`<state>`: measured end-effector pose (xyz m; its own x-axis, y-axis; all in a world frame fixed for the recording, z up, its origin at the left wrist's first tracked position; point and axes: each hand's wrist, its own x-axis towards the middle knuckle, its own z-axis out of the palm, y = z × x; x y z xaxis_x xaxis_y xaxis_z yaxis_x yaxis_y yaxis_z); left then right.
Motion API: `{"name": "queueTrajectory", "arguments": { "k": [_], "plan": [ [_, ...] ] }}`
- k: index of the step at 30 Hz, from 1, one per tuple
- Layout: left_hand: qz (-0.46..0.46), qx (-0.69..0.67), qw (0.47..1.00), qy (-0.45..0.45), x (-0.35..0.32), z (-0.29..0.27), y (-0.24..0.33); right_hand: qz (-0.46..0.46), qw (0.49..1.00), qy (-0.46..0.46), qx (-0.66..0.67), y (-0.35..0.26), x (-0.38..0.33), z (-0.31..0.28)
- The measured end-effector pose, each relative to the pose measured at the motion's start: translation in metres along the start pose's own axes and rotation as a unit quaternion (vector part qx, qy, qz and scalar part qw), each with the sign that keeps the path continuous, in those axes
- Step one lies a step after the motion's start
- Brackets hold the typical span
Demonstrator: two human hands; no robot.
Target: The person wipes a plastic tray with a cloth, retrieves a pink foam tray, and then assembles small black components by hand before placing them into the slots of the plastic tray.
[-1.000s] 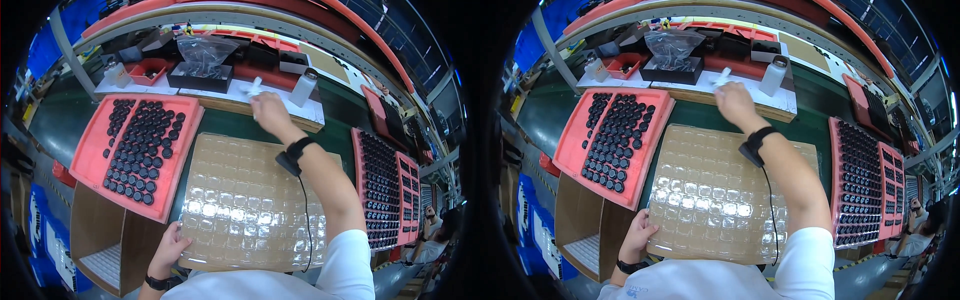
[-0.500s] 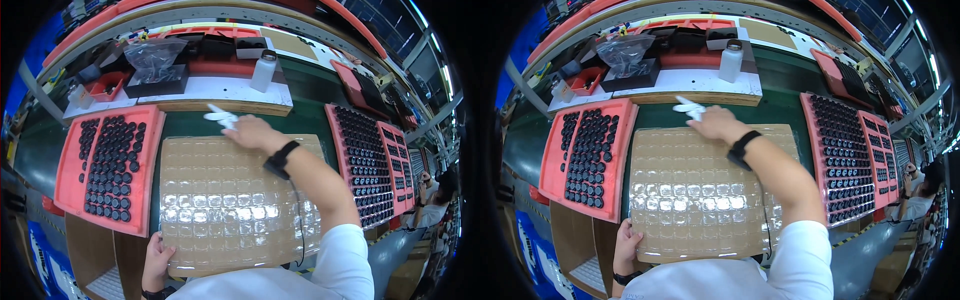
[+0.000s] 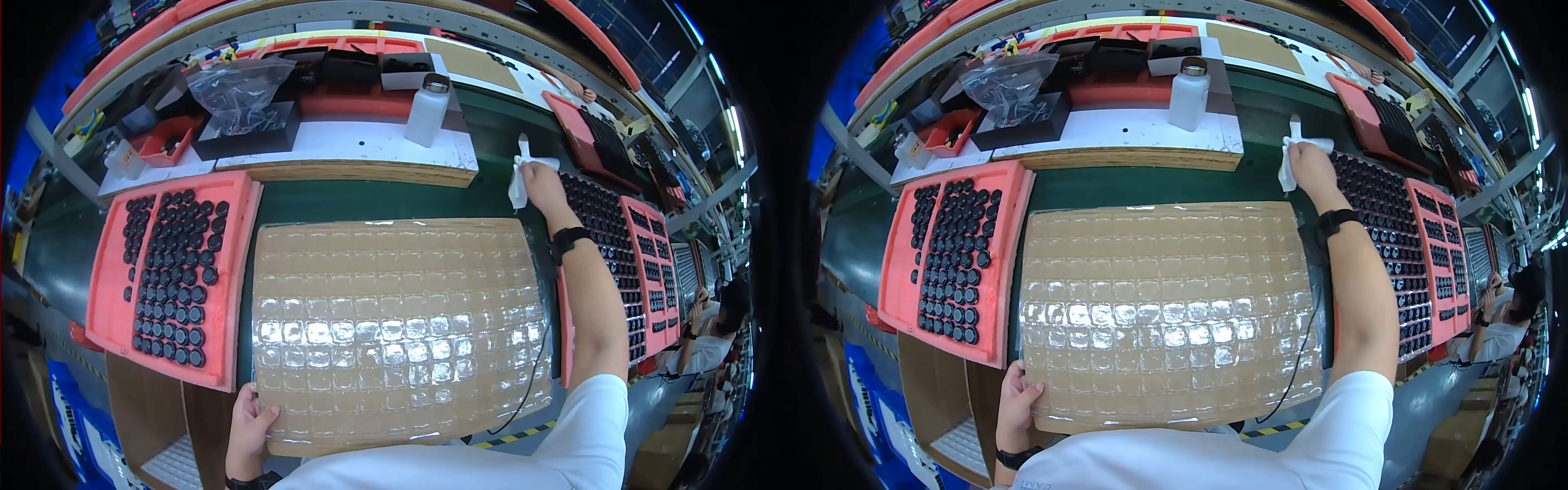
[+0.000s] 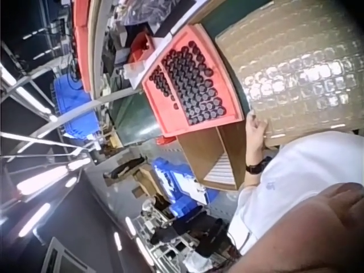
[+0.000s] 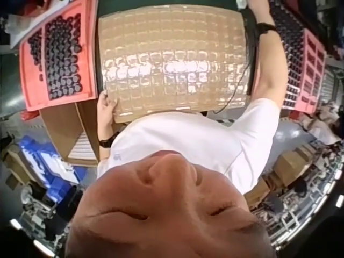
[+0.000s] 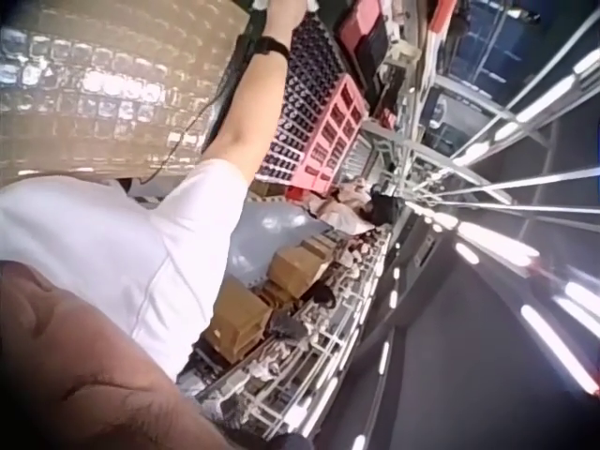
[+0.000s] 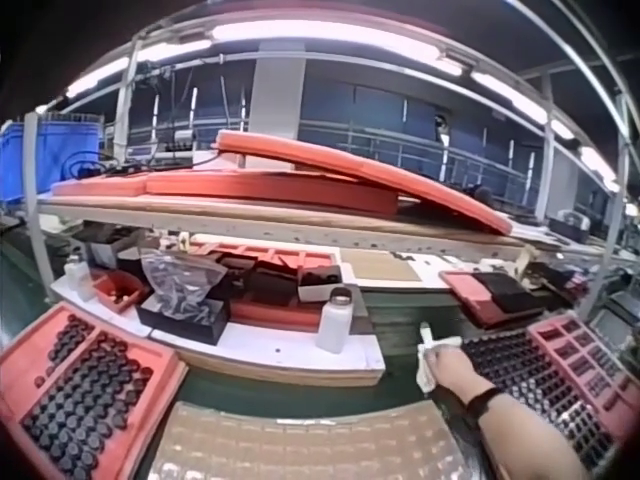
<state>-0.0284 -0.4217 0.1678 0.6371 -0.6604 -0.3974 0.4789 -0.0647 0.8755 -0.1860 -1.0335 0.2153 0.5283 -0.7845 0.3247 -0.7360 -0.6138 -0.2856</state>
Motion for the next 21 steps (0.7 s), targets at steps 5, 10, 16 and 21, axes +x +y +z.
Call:
{"name": "queueTrajectory", "arguments": {
  "k": [5,10,16,21],
  "plan": [
    [-0.014,-0.009,1.0,0.01,0.0,0.007,0.006,0.013,0.996,-0.048,0.071,-0.081,-0.02,-0.067],
    [-0.018,-0.02,1.0,0.001,0.001,0.003,0.003,-0.061,0.964,-0.202,0.164,-0.152,-0.03,-0.065],
    [-0.006,-0.021,1.0,-0.019,0.006,0.006,0.001,-0.027,0.9,-0.196,0.39,-0.214,-0.017,-0.044],
    [-0.001,-0.014,0.999,-0.031,0.008,0.015,0.017,-0.118,0.877,-0.24,0.399,-0.207,-0.046,-0.055]
  ]
}}
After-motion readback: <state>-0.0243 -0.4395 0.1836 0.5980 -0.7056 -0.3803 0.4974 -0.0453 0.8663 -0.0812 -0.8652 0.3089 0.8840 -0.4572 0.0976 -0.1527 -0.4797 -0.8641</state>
